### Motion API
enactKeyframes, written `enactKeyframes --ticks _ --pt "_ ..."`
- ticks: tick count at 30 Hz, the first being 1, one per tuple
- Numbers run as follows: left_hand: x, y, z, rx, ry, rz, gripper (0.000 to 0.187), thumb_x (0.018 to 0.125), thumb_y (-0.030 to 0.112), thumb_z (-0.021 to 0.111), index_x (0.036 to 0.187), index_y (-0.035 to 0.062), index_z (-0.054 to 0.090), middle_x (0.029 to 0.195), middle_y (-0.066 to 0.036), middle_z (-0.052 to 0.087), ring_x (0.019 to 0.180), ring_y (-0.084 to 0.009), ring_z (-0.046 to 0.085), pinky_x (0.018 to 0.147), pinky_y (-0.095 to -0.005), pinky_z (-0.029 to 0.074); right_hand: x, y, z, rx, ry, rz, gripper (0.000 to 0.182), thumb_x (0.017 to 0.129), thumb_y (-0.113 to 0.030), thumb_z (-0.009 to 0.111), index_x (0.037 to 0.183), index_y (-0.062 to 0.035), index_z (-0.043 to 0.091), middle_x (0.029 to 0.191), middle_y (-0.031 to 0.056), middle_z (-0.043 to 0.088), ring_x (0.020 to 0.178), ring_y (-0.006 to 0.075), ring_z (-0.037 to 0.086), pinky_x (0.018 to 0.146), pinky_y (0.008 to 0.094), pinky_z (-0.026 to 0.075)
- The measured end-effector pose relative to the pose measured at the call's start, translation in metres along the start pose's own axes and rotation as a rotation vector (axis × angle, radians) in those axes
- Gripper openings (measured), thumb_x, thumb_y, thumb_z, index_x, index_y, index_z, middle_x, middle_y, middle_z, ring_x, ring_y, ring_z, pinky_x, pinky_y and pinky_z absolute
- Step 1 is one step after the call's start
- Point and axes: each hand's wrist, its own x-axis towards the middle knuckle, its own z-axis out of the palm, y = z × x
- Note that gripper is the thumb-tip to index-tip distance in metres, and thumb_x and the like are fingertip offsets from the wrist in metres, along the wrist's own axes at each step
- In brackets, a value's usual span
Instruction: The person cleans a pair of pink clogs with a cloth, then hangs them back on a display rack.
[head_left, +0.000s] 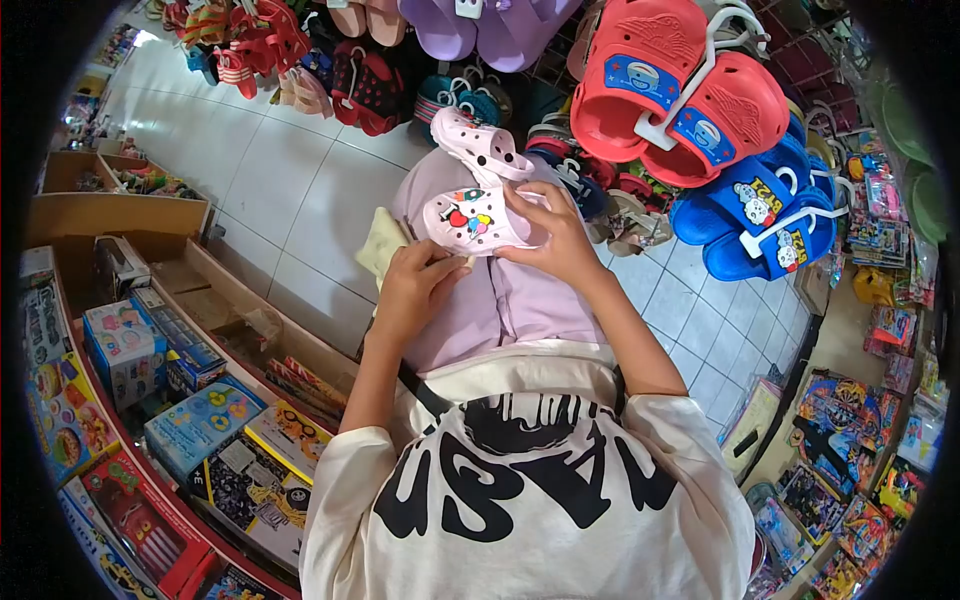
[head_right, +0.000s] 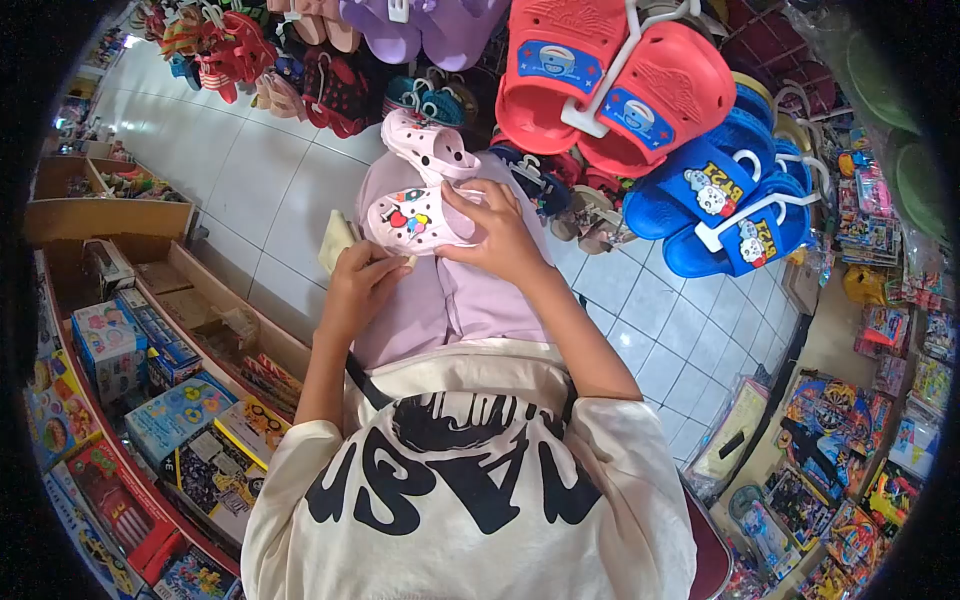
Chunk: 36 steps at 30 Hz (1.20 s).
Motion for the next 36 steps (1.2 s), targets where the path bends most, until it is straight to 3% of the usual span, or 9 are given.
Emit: enactKeyframes --ticks 6,12,16,19,21,25,29,35,36 --pt "0.007 0.024 0.027 -0.166 0.49 -0.114 0.017 0.072 0.014 0.076 0.087 0.0081 0.072 0.085 -0.004 0.061 0.076 -0.0223 0.057 0.069 -0.0349 0.044 0.006 -0.005 0.0 0.0 -0.157 0.081 0.093 0.057 -0.03 0.087 0.139 -0.0136 0.047 0.124 0.0131 0.047 0.118 0.0308 0.045 0.1 0.0364 0.037" --pt "0.016 0.021 0.034 0.031 0.247 0.095 0.019 0.07 0.013 0.076 0.089 0.01 0.072 0.083 -0.003 0.059 0.074 -0.0211 0.055 0.066 -0.0337 0.041 0.002 0.005 -0.005 -0.004 -0.284 0.018 0.105 0.06 -0.029 0.085 0.149 -0.0232 0.03 0.131 0.017 0.038 0.122 0.036 0.037 0.104 0.0419 0.033" --pt "0.009 0.017 0.021 0.03 0.104 0.07 0.017 0.07 0.014 0.076 0.085 0.0088 0.071 0.082 -0.004 0.059 0.075 -0.0227 0.056 0.067 -0.0351 0.043 0.01 0.001 -0.017 0.038 -0.343 0.026 0.098 0.063 -0.024 0.083 0.147 -0.0202 0.033 0.127 0.0154 0.041 0.121 0.0336 0.038 0.105 0.0393 0.031" --pt "0.005 0.01 0.018 0.033 0.201 0.104 0.016 0.071 0.01 0.077 0.083 0.0056 0.068 0.082 -0.007 0.058 0.076 -0.0227 0.056 0.068 -0.0342 0.045 0.014 0.003 -0.027 0.11 -0.403 0.05 0.095 0.065 -0.022 0.082 0.147 -0.0142 0.034 0.122 0.0131 0.044 0.118 0.0285 0.042 0.103 0.0344 0.032" --pt "0.002 0.014 0.018 -0.071 0.379 -0.04 0.016 0.072 0.006 0.077 0.083 0.0037 0.066 0.084 -0.008 0.058 0.077 -0.0224 0.057 0.068 -0.0327 0.046 0.021 0.008 -0.038 0.267 -0.505 0.129 0.093 0.067 -0.025 0.082 0.147 -0.0144 0.035 0.123 0.0138 0.045 0.119 0.0271 0.043 0.104 0.0348 0.033" --pt "0.013 0.031 0.008 -0.075 0.642 -0.108 0.015 0.075 0.0 0.075 0.085 0.0015 0.063 0.089 -0.011 0.057 0.078 -0.0222 0.057 0.068 -0.0303 0.047 0.028 0.006 -0.051 0.473 -0.621 0.188 0.088 0.071 -0.028 0.081 0.144 -0.0052 0.037 0.135 0.0145 0.041 0.125 0.0248 0.041 0.104 0.0318 0.033" --pt "0.021 0.024 0.01 0.035 0.549 -0.111 0.012 0.079 0.004 0.073 0.085 0.0001 0.063 0.089 -0.01 0.058 0.074 -0.022 0.058 0.065 -0.0305 0.046 0.028 0.009 -0.049 0.402 -0.629 0.222 0.078 0.073 -0.019 0.079 0.138 0.0015 0.041 0.129 0.0115 0.047 0.12 0.0188 0.044 0.101 0.0297 0.036" --pt "0.028 -0.013 0.006 -0.352 0.554 -0.472 0.014 0.088 0.012 0.066 0.084 -0.0015 0.064 0.079 -0.008 0.059 0.07 -0.0159 0.057 0.065 -0.0282 0.046 0.036 0.006 -0.048 0.523 -0.703 0.466 0.066 0.076 -0.025 0.078 0.131 0.0011 0.051 0.113 0.0097 0.062 0.102 0.0156 0.058 0.091 0.028 0.045" --pt "0.03 -0.02 0.003 -0.328 0.486 -0.447 0.015 0.093 0.014 0.061 0.088 -0.0004 0.064 0.083 -0.001 0.056 0.071 -0.0039 0.05 0.062 -0.0203 0.041 0.039 0.001 -0.052 0.532 -0.691 0.488 0.063 0.076 -0.02 0.077 0.13 0.0006 0.051 0.11 0.0078 0.063 0.101 0.0143 0.058 0.09 0.0275 0.045"
